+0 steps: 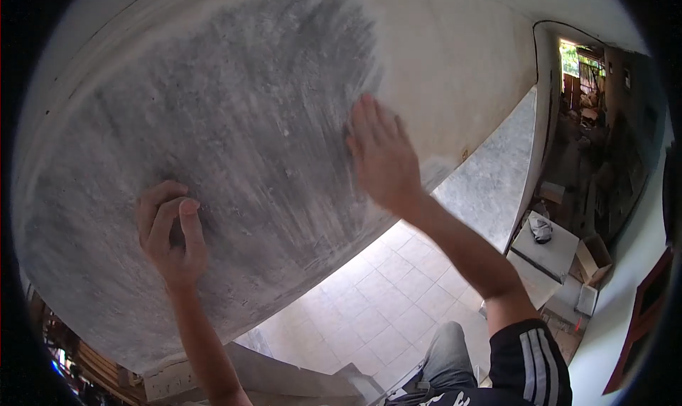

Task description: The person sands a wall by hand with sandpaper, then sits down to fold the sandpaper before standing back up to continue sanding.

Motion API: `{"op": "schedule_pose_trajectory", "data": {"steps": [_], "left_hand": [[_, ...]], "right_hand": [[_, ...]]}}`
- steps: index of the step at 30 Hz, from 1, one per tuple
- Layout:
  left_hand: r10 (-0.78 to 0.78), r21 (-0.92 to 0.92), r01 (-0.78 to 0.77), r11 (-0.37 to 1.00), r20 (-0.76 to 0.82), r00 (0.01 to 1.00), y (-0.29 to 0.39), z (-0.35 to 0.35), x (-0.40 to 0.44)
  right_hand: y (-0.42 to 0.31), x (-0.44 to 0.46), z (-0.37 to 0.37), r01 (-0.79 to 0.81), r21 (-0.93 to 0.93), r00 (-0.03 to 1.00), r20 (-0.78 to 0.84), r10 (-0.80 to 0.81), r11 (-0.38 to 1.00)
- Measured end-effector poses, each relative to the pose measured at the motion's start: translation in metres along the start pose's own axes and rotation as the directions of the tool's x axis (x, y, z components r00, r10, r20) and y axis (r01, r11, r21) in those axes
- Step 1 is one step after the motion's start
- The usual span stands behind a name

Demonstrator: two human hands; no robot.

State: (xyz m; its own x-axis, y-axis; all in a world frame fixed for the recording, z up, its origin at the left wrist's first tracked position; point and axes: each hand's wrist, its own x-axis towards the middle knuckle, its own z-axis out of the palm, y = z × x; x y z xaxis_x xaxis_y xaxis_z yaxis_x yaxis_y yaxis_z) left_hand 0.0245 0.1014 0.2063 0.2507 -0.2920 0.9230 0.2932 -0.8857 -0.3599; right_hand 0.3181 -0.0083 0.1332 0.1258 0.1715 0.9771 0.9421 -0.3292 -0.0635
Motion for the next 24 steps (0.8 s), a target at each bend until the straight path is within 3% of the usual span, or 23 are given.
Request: {"op": "schedule_pose_trajectory", "data": {"steps": [2,3,6,9,15,19,24], "left_hand": [[-0.027,-0.001,0.027,1.0,0.017,0.999,0.003,-0.001,0.0],[-0.043,-0.006,0.043,0.999,0.031,0.999,0.004,-0.002,-0.003],[-0.004,-0.022,0.005,1.0,0.017,1.0,0.005,0.0,-0.004],[0.034,-0.017,-0.034,0.999,-0.001,0.999,0.003,0.0,-0.004],[-0.013,-0.056,0.015,0.998,0.041,0.999,0.012,-0.001,-0.011],[0.023,-0.034,-0.022,0.999,0.035,0.999,0.006,-0.001,-0.013],[-0.001,-0.034,0.003,0.999,0.049,0.999,0.009,-0.004,-0.018]], "right_hand": [[0.019,0.037,-0.006,-0.046,-0.048,0.999,-0.021,0.045,0.998],[0.023,0.051,-0.008,-0.087,0.03,0.996,-0.01,0.088,0.996],[-0.003,0.033,-0.001,-0.168,0.056,0.985,-0.018,0.17,0.984],[-0.02,-0.006,-0.007,0.009,0.007,0.999,0.052,-0.009,1.0],[0.003,0.052,-0.006,-0.229,0.169,0.973,0.001,0.232,0.959],[-0.032,-0.004,-0.001,-0.053,0.136,0.999,0.004,0.053,0.989],[0.002,0.044,0.002,-0.186,0.083,0.981,-0.033,0.189,0.979]]}}
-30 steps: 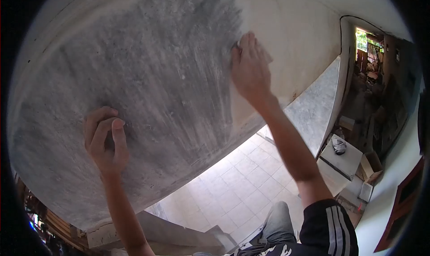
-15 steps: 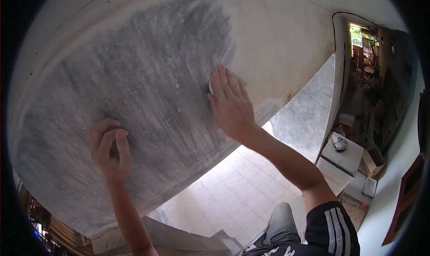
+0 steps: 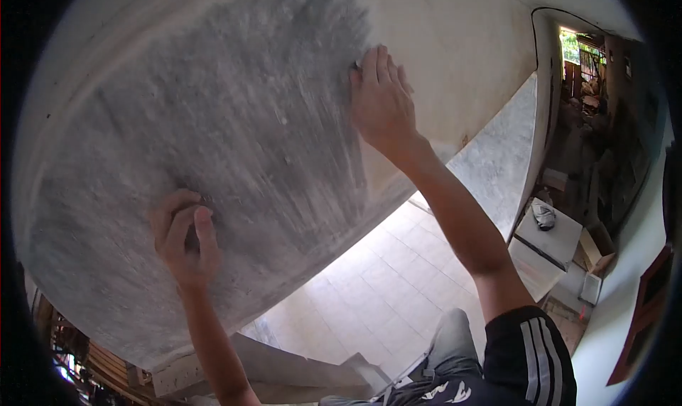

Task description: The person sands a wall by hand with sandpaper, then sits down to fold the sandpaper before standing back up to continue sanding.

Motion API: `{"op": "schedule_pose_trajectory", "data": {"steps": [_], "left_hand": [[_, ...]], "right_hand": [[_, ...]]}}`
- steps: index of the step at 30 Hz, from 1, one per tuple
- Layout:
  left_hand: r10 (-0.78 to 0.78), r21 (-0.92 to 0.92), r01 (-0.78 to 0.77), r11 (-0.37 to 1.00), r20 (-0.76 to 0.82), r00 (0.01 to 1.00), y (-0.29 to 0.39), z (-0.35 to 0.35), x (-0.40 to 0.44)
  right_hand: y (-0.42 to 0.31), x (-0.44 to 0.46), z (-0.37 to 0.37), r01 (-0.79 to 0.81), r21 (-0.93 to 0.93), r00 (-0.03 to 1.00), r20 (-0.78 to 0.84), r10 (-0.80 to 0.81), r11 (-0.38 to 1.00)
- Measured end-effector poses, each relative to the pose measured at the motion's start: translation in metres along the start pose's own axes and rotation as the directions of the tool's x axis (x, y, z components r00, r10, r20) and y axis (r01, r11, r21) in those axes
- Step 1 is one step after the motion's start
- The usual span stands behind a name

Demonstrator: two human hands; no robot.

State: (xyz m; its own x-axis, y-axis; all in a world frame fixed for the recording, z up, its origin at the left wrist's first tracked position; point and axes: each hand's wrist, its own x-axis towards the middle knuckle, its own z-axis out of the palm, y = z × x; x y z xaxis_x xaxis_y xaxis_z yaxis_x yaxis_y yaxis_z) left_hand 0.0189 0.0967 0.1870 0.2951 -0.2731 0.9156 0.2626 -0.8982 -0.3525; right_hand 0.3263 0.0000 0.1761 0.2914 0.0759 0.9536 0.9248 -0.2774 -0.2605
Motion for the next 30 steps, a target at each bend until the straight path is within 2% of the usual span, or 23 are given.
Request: {"op": "schedule_pose_trajectory", "data": {"steps": [1,3,7,10,13,16,17,20,23,26,29,30], "left_hand": [[-0.038,-0.025,0.038,0.999,0.001,0.999,0.002,0.0,-0.002],[-0.096,-0.068,0.096,0.993,0.002,0.995,0.004,0.001,-0.002],[0.015,0.015,-0.014,1.0,-0.022,1.0,-0.002,0.004,0.0],[0.003,0.009,-0.003,1.0,0.005,1.0,0.001,0.001,-0.006],[-0.035,-0.015,0.036,0.999,0.008,0.999,0.004,0.004,-0.003],[0.006,0.04,-0.006,0.999,-0.012,1.0,0.003,0.005,0.001],[0.016,0.071,-0.016,0.997,-0.008,1.0,0.004,0.005,0.001],[-0.021,0.059,0.021,0.998,0.003,1.0,0.006,0.005,-0.001],[-0.058,0.025,0.058,0.998,0.008,0.998,0.006,0.002,-0.004],[-0.012,0.055,0.012,0.998,-0.001,1.0,0.004,0.005,-0.003],[0.01,0.064,-0.01,0.998,0.007,1.0,0.004,0.005,-0.001],[0.001,0.063,-0.002,0.998,0.011,1.0,0.005,0.004,-0.003]], "right_hand": [[0.001,0.009,0.001,-0.035,-0.003,0.999,-0.025,0.035,0.999],[-0.015,-0.024,-0.007,0.0,-0.025,0.999,0.05,0.001,1.0],[-0.012,-0.036,-0.014,0.092,-0.04,0.994,0.064,-0.089,0.995],[0.007,0.008,-0.005,-0.007,-0.093,1.0,-0.026,0.005,0.996],[-0.008,0.0,0.0,-0.072,0.046,0.997,-0.013,0.073,0.996],[-0.029,-0.051,-0.006,0.137,-0.015,0.99,0.044,-0.136,0.99],[-0.024,-0.045,-0.008,0.161,-0.063,0.986,0.052,-0.157,0.985],[-0.008,0.009,-0.015,-0.002,0.07,0.999,0.05,-0.002,0.998],[-0.019,0.01,0.003,-0.07,0.079,0.997,-0.023,0.072,0.994],[-0.051,-0.048,-0.002,0.069,0.07,0.995,0.071,-0.074,0.995],[-0.041,-0.049,-0.01,0.21,0.076,0.974,0.069,-0.215,0.975],[-0.034,-0.032,-0.009,0.156,0.102,0.987,0.025,-0.159,0.983]]}}
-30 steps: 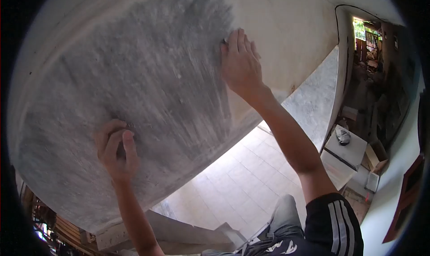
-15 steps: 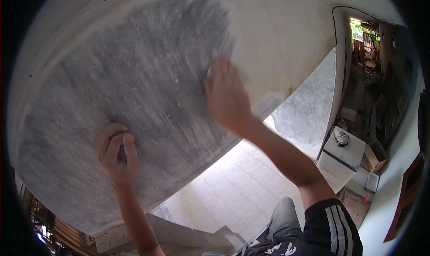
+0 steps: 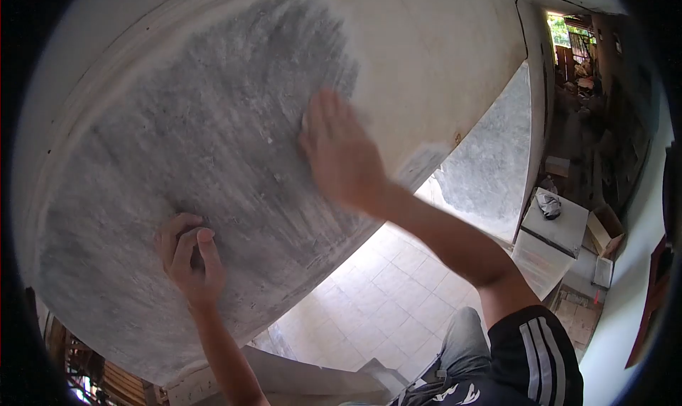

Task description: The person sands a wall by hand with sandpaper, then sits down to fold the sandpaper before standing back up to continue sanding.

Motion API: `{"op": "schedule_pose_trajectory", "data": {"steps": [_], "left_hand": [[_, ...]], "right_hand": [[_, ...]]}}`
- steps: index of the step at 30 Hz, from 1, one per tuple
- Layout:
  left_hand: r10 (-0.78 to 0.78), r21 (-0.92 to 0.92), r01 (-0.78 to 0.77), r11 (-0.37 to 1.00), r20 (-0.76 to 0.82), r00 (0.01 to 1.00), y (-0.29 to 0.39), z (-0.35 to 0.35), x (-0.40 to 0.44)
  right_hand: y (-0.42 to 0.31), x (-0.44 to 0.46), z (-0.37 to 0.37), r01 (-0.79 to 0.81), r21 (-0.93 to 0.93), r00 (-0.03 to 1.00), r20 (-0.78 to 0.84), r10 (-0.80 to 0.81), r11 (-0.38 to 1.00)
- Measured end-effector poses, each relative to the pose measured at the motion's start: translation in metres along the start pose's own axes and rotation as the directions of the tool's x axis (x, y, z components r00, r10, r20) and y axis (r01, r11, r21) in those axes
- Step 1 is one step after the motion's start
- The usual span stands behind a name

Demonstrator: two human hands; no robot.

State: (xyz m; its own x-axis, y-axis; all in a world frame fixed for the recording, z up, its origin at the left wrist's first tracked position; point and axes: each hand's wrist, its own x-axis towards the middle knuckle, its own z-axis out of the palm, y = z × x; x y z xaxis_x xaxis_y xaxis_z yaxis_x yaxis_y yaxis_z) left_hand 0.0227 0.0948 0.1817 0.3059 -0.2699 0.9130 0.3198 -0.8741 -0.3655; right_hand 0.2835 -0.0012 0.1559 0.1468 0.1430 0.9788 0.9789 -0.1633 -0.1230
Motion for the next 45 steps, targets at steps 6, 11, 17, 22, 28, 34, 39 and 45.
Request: {"op": "schedule_pose_trajectory", "data": {"steps": [6,11,17,22,28,34,39,45], "left_hand": [[-0.041,-0.067,0.042,0.997,0.012,0.999,0.005,-0.004,0.001],[0.035,-0.03,-0.033,0.999,0.07,0.997,-0.003,-0.01,-0.003],[-0.051,-0.055,0.06,0.997,0.158,0.986,0.004,-0.016,-0.014],[-0.022,-0.027,0.026,0.999,0.16,0.987,0.008,-0.014,-0.014],[-0.017,0.015,0.015,1.0,0.149,0.989,0.016,-0.001,-0.016],[-0.035,0.065,0.022,0.998,0.2,0.979,0.017,-0.006,-0.022],[0.007,0.046,-0.015,0.999,0.177,0.984,0.019,0.001,-0.016],[-0.052,-0.009,0.055,0.998,0.17,0.984,0.018,-0.004,-0.024]], "right_hand": [[-0.025,-0.002,-0.003,-0.011,-0.197,1.0,0.025,0.016,0.98],[-0.026,-0.027,0.009,0.16,-0.115,0.98,0.137,-0.144,0.98],[-0.049,-0.01,0.0,-0.005,-0.018,1.0,-0.001,0.005,1.0],[-0.052,-0.041,0.008,0.217,0.161,0.975,0.015,-0.222,0.963],[-0.062,0.0,0.009,0.184,0.283,0.983,-0.079,-0.168,0.941],[-0.053,-0.074,0.016,0.326,0.302,0.927,0.085,-0.366,0.896],[-0.058,-0.004,0.011,0.319,0.362,0.942,-0.023,-0.334,0.876],[-0.086,-0.02,0.018,0.383,0.29,0.915,0.009,-0.402,0.877]]}}
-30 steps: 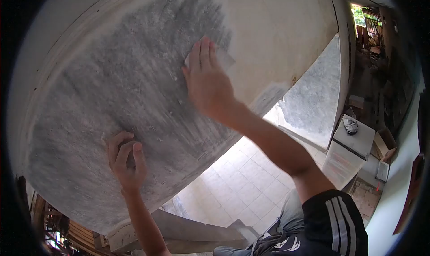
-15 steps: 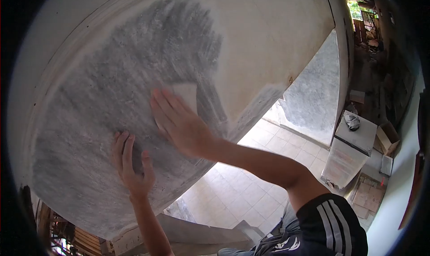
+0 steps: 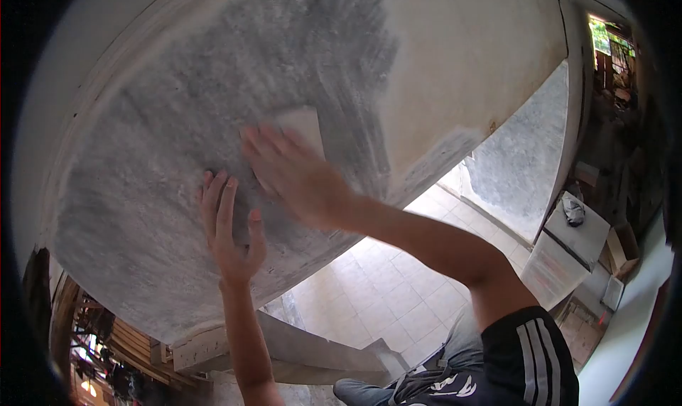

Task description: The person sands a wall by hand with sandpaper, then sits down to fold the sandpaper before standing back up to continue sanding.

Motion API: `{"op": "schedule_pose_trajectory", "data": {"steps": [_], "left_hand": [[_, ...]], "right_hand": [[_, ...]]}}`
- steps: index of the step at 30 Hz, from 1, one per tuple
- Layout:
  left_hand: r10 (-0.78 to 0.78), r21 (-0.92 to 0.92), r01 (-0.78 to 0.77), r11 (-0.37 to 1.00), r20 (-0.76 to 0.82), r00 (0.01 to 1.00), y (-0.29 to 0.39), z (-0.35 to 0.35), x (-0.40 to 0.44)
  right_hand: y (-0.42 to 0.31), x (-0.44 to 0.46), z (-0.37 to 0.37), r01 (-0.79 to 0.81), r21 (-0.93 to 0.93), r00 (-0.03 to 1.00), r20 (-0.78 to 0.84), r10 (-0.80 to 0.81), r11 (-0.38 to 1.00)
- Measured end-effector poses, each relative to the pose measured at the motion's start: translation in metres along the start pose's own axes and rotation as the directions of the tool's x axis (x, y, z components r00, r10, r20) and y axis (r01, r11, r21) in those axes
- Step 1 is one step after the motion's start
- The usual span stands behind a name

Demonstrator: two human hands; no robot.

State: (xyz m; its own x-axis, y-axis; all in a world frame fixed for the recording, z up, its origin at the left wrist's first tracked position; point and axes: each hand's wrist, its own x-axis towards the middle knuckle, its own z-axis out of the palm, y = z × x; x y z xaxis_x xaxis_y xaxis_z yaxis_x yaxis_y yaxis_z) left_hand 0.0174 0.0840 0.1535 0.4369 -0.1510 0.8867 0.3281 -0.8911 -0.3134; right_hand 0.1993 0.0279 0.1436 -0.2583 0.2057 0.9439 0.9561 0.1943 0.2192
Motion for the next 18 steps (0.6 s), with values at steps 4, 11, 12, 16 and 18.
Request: {"op": "schedule_pose_trajectory", "data": {"steps": [4,11,12,16,18], "left_hand": [[-0.026,-0.027,0.026,0.999,0.017,1.0,0.001,-0.008,-0.017],[-0.186,-0.034,0.184,0.982,-0.039,0.982,0.025,0.0,-0.055],[-0.204,-0.052,0.201,0.978,-0.061,0.977,0.031,0.004,-0.057],[-0.317,-0.188,0.299,0.936,-0.076,0.945,0.053,0.012,-0.074],[-0.331,-0.183,0.32,0.929,-0.03,0.943,0.064,0.01,-0.095]], "right_hand": [[0.005,-0.053,0.01,0.175,0.127,0.974,0.12,-0.19,0.976],[0.014,0.023,0.002,-0.135,-0.02,0.986,-0.102,0.133,0.991],[0.001,0.021,0.009,-0.106,-0.02,0.994,-0.024,0.105,0.994],[-0.051,-0.053,0.036,0.114,0.054,0.965,0.23,-0.123,0.992],[-0.06,-0.098,0.034,0.077,0.283,0.935,0.311,-0.168,0.956]]}}
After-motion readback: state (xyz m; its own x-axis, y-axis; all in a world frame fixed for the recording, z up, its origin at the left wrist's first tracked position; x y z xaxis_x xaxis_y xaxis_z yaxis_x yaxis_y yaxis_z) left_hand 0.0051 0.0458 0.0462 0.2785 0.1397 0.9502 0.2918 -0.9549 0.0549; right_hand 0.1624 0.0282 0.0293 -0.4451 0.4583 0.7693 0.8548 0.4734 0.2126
